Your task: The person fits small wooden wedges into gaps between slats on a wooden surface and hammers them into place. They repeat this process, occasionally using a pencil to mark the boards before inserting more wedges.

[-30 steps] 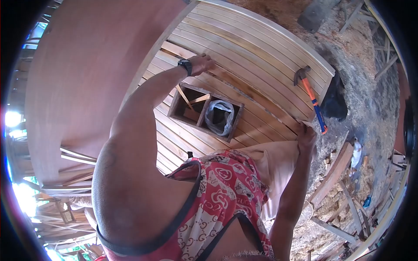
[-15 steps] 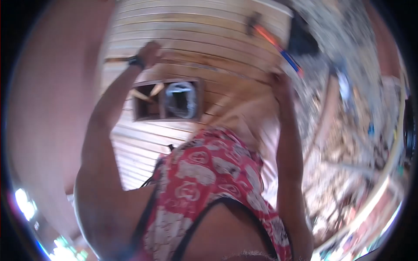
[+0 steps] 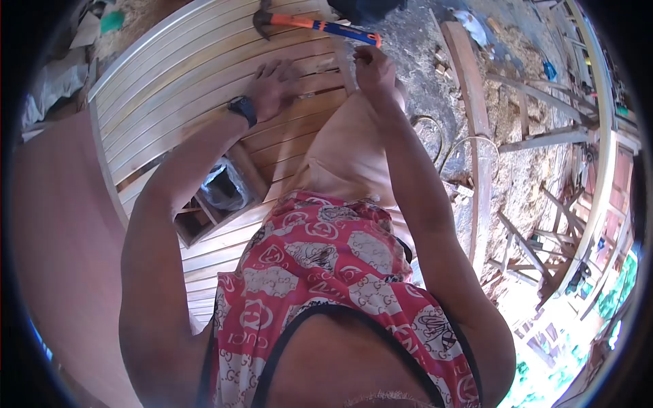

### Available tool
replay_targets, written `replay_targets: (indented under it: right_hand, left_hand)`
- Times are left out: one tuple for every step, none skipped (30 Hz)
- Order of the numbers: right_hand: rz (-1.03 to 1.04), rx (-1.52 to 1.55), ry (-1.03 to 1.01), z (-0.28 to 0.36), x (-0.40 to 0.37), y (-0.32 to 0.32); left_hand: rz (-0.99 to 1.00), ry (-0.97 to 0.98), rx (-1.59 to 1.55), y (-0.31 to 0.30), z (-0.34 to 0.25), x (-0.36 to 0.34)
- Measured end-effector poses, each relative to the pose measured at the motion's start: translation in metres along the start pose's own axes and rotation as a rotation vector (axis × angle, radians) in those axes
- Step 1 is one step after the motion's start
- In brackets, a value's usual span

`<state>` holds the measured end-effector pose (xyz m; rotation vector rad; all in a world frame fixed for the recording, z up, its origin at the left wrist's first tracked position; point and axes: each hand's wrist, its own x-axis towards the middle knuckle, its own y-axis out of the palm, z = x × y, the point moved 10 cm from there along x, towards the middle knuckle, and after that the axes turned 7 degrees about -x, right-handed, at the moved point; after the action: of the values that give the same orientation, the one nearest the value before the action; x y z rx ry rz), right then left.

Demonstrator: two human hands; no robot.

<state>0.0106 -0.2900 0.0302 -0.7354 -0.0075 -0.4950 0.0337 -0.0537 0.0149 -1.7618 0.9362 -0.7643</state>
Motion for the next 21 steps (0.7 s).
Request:
replay_targets:
  right_hand:
    - [-0.036, -0.024, 0.005, -0.002, -0.001, -0.003]
    - [-0.044, -0.028, 0.015, -0.005, -0.001, -0.003]
    - [-0.042, -0.008, -0.010, -0.003, -0.001, -0.002]
    - [-0.036, 0.013, -0.034, -0.001, -0.003, -0.002]
    - [-0.036, 0.012, -0.027, -0.001, -0.003, -0.002]
    - [-0.020, 0.041, -0.011, -0.002, -0.001, 0.000]
    - [-0.001, 0.072, 0.007, -0.002, -0.001, 0.002]
    - [0.003, 0.076, 0.007, -0.001, 0.001, 0.003]
    - [0.009, 0.074, -0.003, 0.000, 0.001, 0.004]
    - [0.016, 0.070, -0.014, 0.002, 0.001, 0.005]
    - [0.023, 0.074, -0.018, 0.003, 0.000, 0.007]
    - [0.023, 0.048, -0.020, 0.005, 0.001, 0.007]
    - [0.021, 0.022, -0.023, 0.006, 0.003, 0.007]
    - [0.024, 0.028, -0.029, 0.008, 0.003, 0.008]
    - [0.028, 0.033, -0.025, 0.008, 0.003, 0.008]
    - [0.032, 0.037, -0.019, 0.008, 0.003, 0.009]
    - [0.036, 0.039, -0.025, 0.009, 0.004, 0.009]
    - [0.056, 0.074, -0.006, 0.007, 0.004, 0.010]
    - [0.078, 0.108, 0.014, 0.004, 0.003, 0.011]
    - [0.086, 0.106, 0.009, 0.003, 0.002, 0.011]
    - [0.047, 0.092, -0.037, 0.007, 0.001, 0.006]
  left_hand:
    - [0.006, 0.013, -0.004, 0.004, -0.001, 0.004]
    - [0.030, 0.000, 0.027, 0.009, 0.003, 0.006]
    - [0.056, -0.015, 0.058, 0.013, 0.005, 0.007]
    - [0.066, -0.009, 0.052, 0.015, 0.005, 0.007]
    - [0.093, -0.012, 0.073, 0.018, 0.007, 0.007]
    - [0.118, -0.018, 0.097, 0.017, 0.008, 0.009]
    - [0.124, -0.021, 0.097, 0.015, 0.007, 0.009]
    - [0.125, -0.052, 0.089, 0.014, 0.007, 0.009]
    - [0.126, -0.084, 0.079, 0.014, 0.008, 0.009]
    - [0.128, -0.092, 0.078, 0.014, 0.008, 0.009]
    - [0.144, -0.110, 0.070, 0.015, 0.009, 0.010]
    - [0.158, -0.128, 0.064, 0.013, 0.009, 0.012]
    - [0.155, -0.136, 0.069, 0.010, 0.007, 0.014]
    - [0.185, -0.165, 0.059, 0.009, 0.006, 0.015]
    - [0.215, -0.193, 0.048, 0.010, 0.008, 0.015]
    - [0.213, -0.199, 0.050, 0.012, 0.010, 0.014]
    - [0.163, -0.180, 0.065, 0.010, 0.008, 0.015]
    - [0.115, -0.161, 0.077, 0.008, 0.006, 0.014]
    - [0.112, -0.168, 0.074, -0.002, 0.002, 0.014]
    - [0.060, -0.214, -0.083, -0.020, 0.003, 0.009]
    - [0.008, -0.258, -0.239, -0.042, 0.000, 0.006]
